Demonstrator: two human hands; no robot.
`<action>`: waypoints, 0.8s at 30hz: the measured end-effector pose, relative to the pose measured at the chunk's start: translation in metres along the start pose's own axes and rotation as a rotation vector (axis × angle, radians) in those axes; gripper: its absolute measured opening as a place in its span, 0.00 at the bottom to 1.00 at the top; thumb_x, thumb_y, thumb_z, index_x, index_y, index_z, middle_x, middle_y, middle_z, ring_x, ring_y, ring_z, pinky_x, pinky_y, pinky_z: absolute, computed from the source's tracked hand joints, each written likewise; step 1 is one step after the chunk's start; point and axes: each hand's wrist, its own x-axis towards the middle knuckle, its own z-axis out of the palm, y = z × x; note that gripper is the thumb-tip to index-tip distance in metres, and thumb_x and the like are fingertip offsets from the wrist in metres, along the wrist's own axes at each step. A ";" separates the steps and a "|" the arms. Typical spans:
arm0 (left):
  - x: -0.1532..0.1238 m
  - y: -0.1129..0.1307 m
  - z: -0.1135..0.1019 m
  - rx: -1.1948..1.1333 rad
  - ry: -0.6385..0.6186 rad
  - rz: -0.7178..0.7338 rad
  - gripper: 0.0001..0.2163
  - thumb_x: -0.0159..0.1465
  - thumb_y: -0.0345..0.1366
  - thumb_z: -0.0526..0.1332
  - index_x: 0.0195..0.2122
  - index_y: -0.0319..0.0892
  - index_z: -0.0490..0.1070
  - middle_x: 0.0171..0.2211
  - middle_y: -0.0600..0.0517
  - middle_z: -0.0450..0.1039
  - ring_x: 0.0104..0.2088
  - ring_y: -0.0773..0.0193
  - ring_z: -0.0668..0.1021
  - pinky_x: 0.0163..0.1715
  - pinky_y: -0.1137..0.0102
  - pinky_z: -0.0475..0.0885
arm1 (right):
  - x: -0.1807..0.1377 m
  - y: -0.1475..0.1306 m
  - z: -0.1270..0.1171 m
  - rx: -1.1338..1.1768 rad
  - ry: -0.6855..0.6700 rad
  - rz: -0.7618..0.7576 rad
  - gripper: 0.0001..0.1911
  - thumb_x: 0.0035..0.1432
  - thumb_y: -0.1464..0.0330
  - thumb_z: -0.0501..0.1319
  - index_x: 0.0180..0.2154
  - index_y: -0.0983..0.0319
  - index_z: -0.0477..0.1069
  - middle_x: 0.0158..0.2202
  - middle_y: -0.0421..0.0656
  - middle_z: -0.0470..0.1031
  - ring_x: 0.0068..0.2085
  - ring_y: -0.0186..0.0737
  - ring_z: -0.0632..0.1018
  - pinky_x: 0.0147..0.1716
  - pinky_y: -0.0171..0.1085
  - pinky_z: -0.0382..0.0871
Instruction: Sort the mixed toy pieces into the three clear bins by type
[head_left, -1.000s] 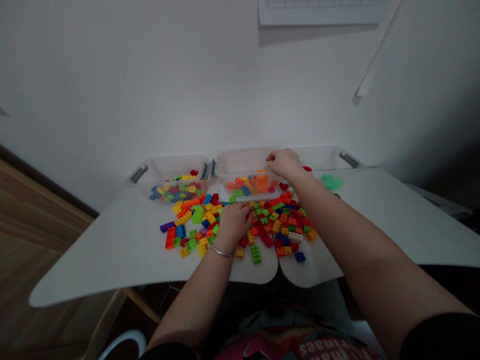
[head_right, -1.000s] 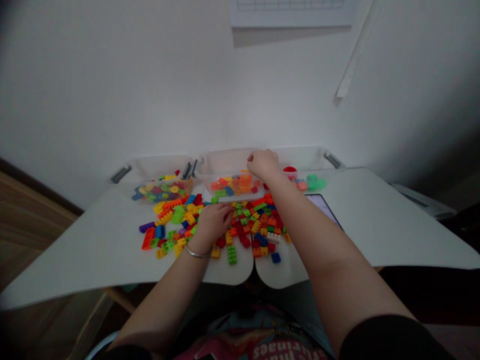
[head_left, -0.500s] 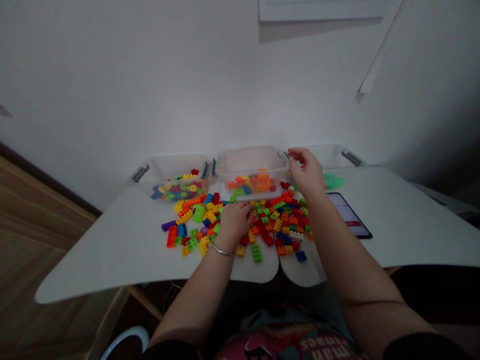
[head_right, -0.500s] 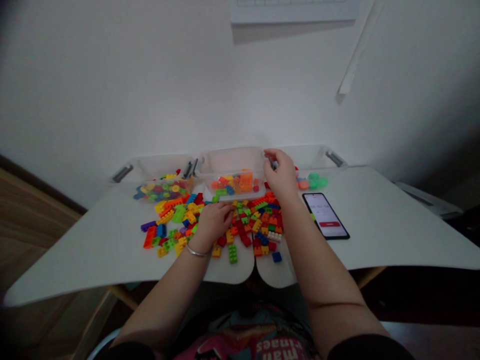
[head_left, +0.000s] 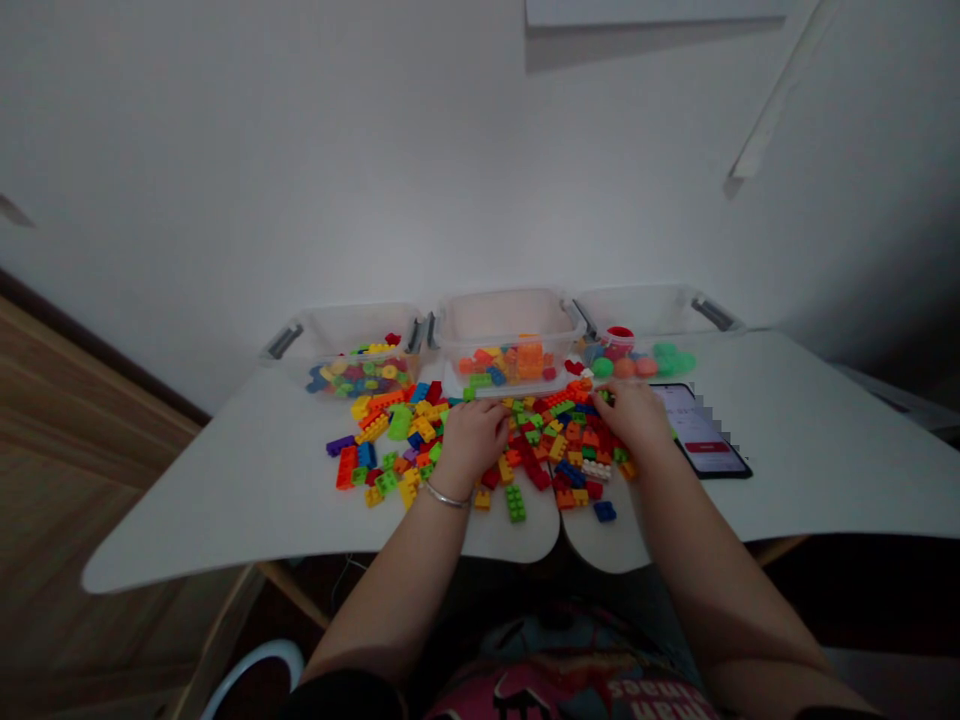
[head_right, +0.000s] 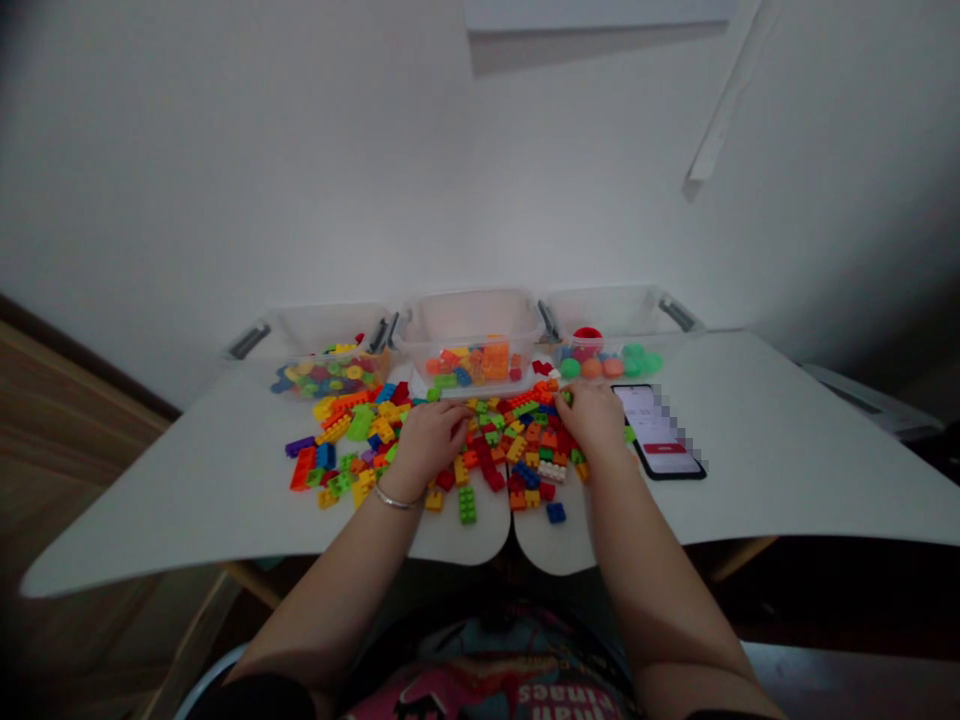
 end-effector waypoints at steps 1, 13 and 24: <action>0.000 0.000 0.000 0.002 -0.003 0.000 0.10 0.65 0.35 0.57 0.40 0.45 0.78 0.41 0.51 0.79 0.39 0.57 0.79 0.39 0.63 0.70 | -0.001 -0.002 0.001 -0.013 -0.004 0.000 0.19 0.63 0.59 0.53 0.46 0.59 0.78 0.45 0.51 0.79 0.47 0.49 0.76 0.45 0.43 0.64; 0.000 -0.001 0.001 0.002 0.010 0.005 0.09 0.65 0.34 0.58 0.40 0.45 0.78 0.42 0.50 0.79 0.40 0.58 0.79 0.39 0.64 0.70 | -0.002 -0.002 0.012 0.189 0.225 -0.026 0.15 0.61 0.62 0.58 0.46 0.59 0.77 0.44 0.49 0.79 0.46 0.51 0.75 0.44 0.45 0.63; 0.000 0.000 0.000 -0.003 0.004 0.002 0.09 0.65 0.34 0.57 0.39 0.45 0.78 0.40 0.50 0.79 0.39 0.58 0.79 0.39 0.63 0.71 | 0.006 0.002 0.009 0.725 0.516 -0.068 0.16 0.54 0.60 0.60 0.41 0.62 0.77 0.41 0.49 0.78 0.40 0.46 0.75 0.42 0.45 0.70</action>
